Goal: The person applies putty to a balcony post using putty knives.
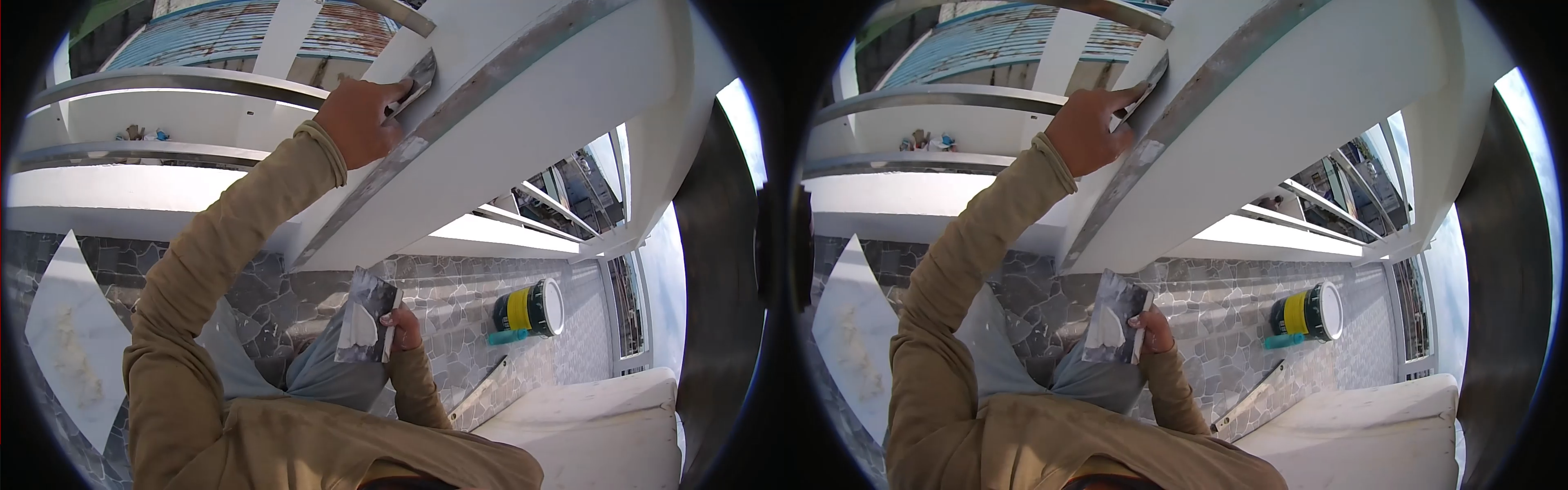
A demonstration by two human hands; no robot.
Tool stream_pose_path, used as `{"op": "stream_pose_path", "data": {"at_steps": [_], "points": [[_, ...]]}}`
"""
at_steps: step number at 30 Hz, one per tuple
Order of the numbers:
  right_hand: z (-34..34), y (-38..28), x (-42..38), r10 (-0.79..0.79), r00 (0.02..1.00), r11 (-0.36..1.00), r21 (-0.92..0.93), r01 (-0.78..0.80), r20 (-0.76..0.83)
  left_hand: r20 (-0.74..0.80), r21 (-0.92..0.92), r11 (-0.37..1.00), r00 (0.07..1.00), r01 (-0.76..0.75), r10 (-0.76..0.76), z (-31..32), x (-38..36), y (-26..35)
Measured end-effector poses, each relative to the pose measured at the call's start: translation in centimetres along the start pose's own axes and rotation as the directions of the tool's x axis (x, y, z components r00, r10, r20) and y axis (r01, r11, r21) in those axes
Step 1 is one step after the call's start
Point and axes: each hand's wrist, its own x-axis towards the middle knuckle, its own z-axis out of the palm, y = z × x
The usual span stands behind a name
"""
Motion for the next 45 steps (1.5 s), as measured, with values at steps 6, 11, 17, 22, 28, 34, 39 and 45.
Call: {"op": "stream_pose_path", "data": {"at_steps": [6, 11, 17, 22, 28, 34, 39, 45], "points": [[0.2, 0.1, 0.8, 0.046, 0.999, 0.998, 0.036, -0.046, 0.015, 0.187, -0.136, 0.984, 0.978, 0.118, -0.092, -3.5, -3.2, 1.9], [1.2, 0.2, 0.2, 0.063, 0.990, 0.990, 0.134, -0.046, -0.129, 0.124, -0.293, 0.956, 0.992, 0.009, 0.028, -7.4, -9.9, 0.6], [3.2, -1.6, -0.1, 0.167, 0.963, 0.981, 0.137, -0.140, -0.214, 0.425, -0.126, 0.983, 0.888, -0.134, 0.175, -7.9, -15.6, 1.3], [4.9, -1.9, 1.0, 0.253, 0.948, 0.966, 0.109, -0.236, -0.194, 0.487, -0.177, 0.980, 0.858, -0.086, 0.163, -6.2, -16.4, 2.2], [3.5, -1.4, 1.6, 0.179, 0.961, 0.979, -0.054, -0.195, -0.211, 0.607, -0.130, 0.977, 0.765, -0.171, 0.215, -6.0, -16.5, 2.9], [3.0, -1.6, 2.0, 0.305, 0.941, 0.949, 0.127, -0.289, -0.144, 0.624, -0.051, 0.969, 0.750, -0.241, 0.219, -8.3, -15.9, 2.8], [0.1, -3.6, 1.3, 0.163, 0.971, 0.982, 0.122, -0.143, -0.174, 0.431, -0.063, 0.998, 0.902, 0.005, 0.023, -9.4, -13.2, 1.5], [-4.2, -2.3, -0.3, 0.039, 0.969, 0.998, 0.054, -0.026, -0.244, 0.050, -0.524, 0.776, 0.923, 0.350, -0.383, -7.3, -6.1, -1.6]]}}
